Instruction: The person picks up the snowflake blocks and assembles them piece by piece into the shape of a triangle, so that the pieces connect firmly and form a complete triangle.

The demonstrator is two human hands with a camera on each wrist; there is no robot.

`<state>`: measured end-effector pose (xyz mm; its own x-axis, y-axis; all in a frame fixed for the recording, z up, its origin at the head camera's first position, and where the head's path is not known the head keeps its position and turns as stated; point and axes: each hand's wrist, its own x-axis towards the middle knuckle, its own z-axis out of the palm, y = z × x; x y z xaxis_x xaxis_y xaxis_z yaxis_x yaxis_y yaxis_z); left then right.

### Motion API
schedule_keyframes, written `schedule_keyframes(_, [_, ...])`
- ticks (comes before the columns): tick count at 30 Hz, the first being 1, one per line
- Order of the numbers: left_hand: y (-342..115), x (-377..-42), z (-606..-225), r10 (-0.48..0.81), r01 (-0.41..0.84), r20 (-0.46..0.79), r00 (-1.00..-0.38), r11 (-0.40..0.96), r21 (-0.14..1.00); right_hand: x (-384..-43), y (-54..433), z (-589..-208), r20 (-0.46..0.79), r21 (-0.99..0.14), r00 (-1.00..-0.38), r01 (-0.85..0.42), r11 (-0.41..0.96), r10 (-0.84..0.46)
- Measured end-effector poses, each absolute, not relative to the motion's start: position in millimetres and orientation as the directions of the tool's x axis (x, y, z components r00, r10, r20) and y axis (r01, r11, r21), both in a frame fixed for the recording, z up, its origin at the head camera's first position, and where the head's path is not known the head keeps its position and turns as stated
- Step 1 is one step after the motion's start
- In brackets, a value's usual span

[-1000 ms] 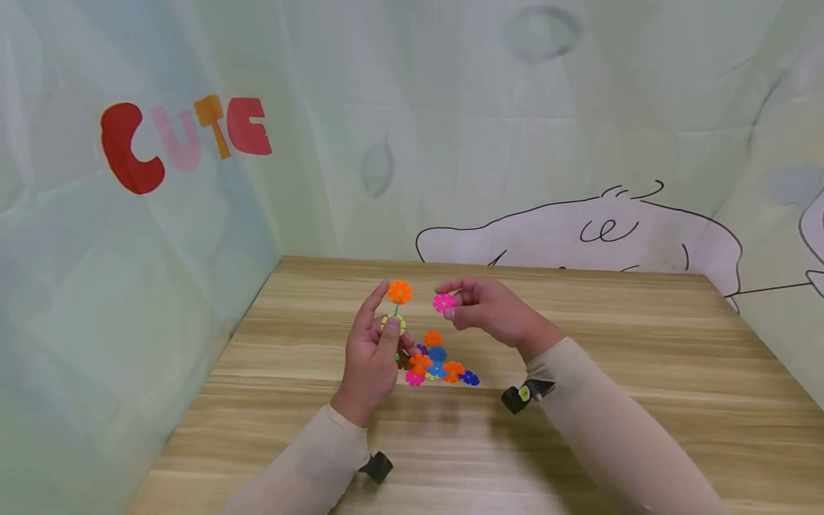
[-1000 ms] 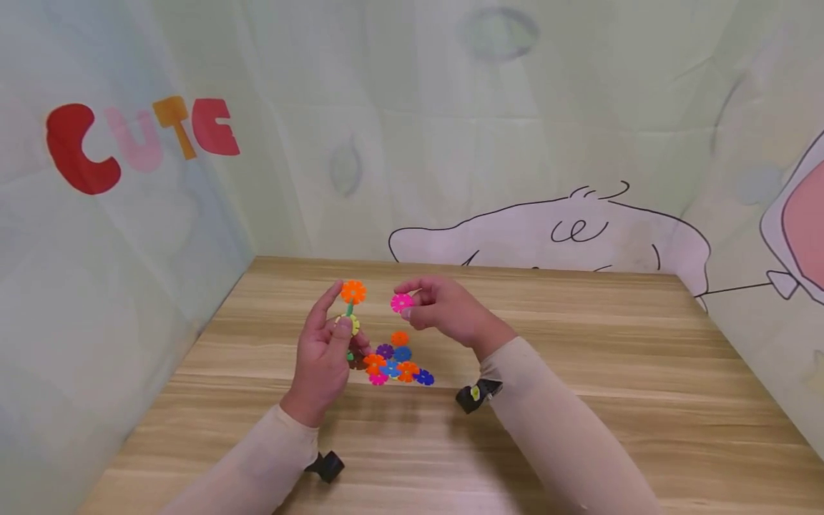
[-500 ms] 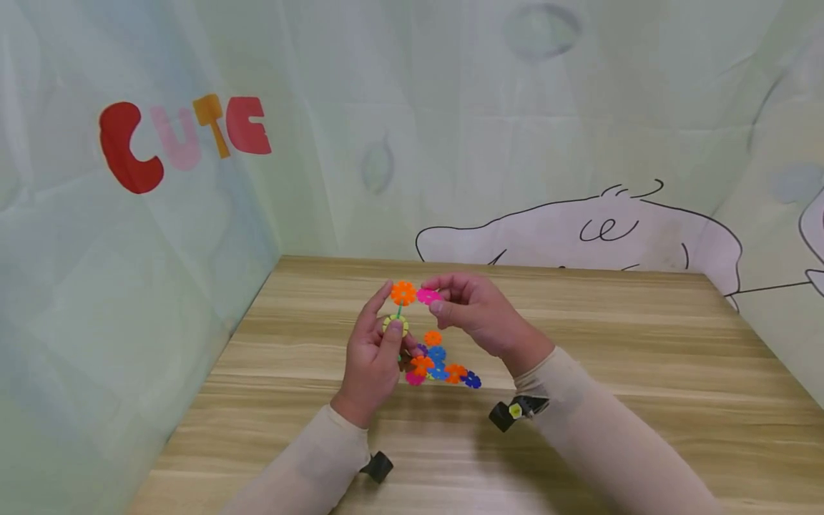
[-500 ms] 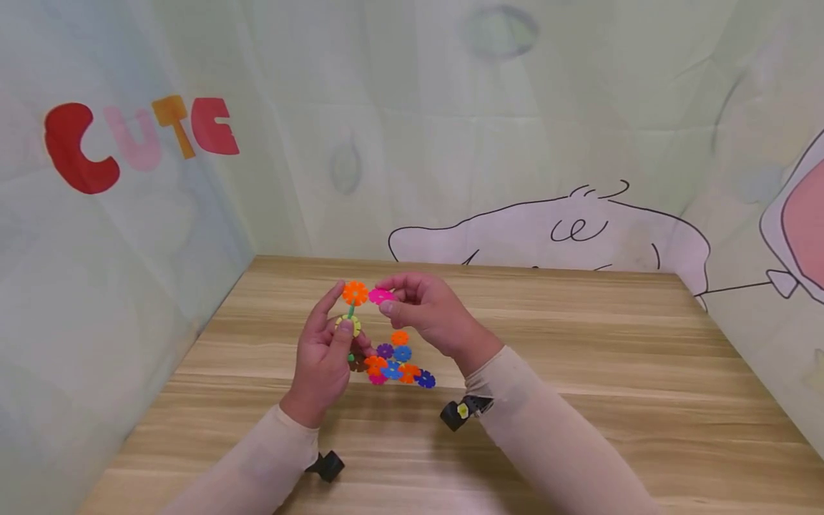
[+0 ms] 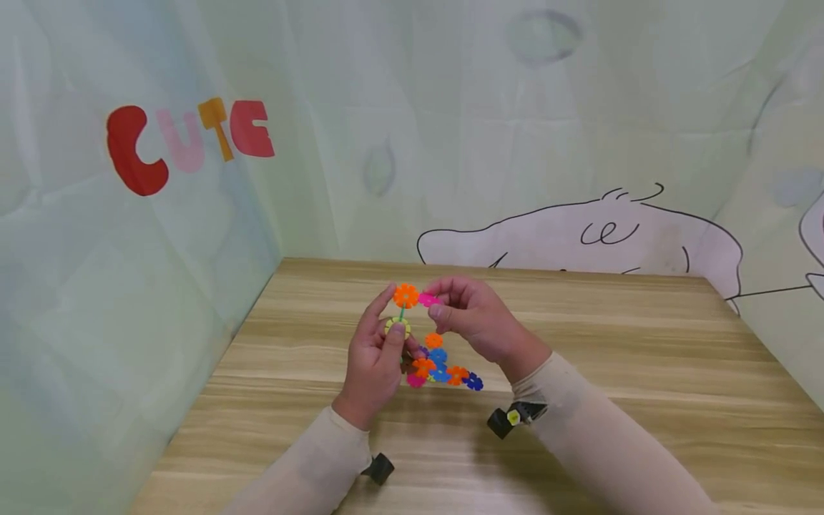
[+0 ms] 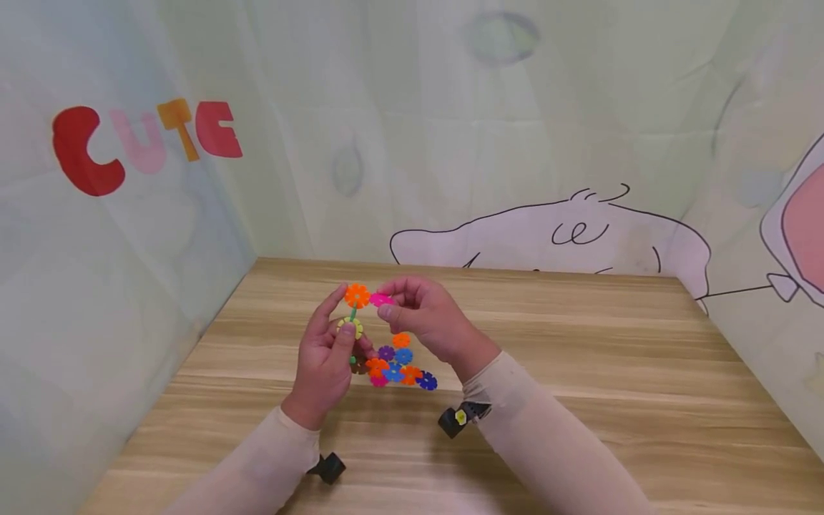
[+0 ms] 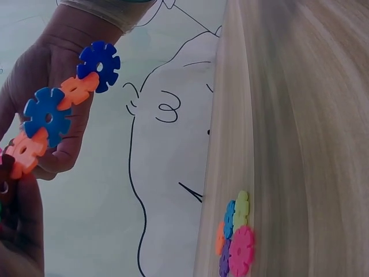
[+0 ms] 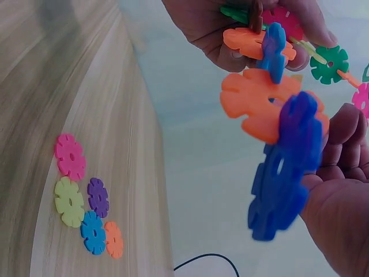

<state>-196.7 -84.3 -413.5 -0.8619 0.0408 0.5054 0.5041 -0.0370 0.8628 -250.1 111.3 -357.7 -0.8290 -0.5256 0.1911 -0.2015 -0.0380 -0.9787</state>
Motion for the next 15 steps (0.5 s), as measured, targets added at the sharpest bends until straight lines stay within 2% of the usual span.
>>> schedule_keyframes(6, [-84.7,-198.5,-415.4,0.042,0.559,0.559,-0.828,-0.013,0.829,-249.4,110.5,-357.3,0.198,-0.976,-0.822,-0.215,-0.031,-0.534])
schedule_keyframes(15, [-86.3,-198.1,-415.8,0.052,0.554,0.555,-0.830,-0.032,0.832,-252.2,111.2,-356.4,0.173,-0.977,-0.829,-0.211,0.010,-0.532])
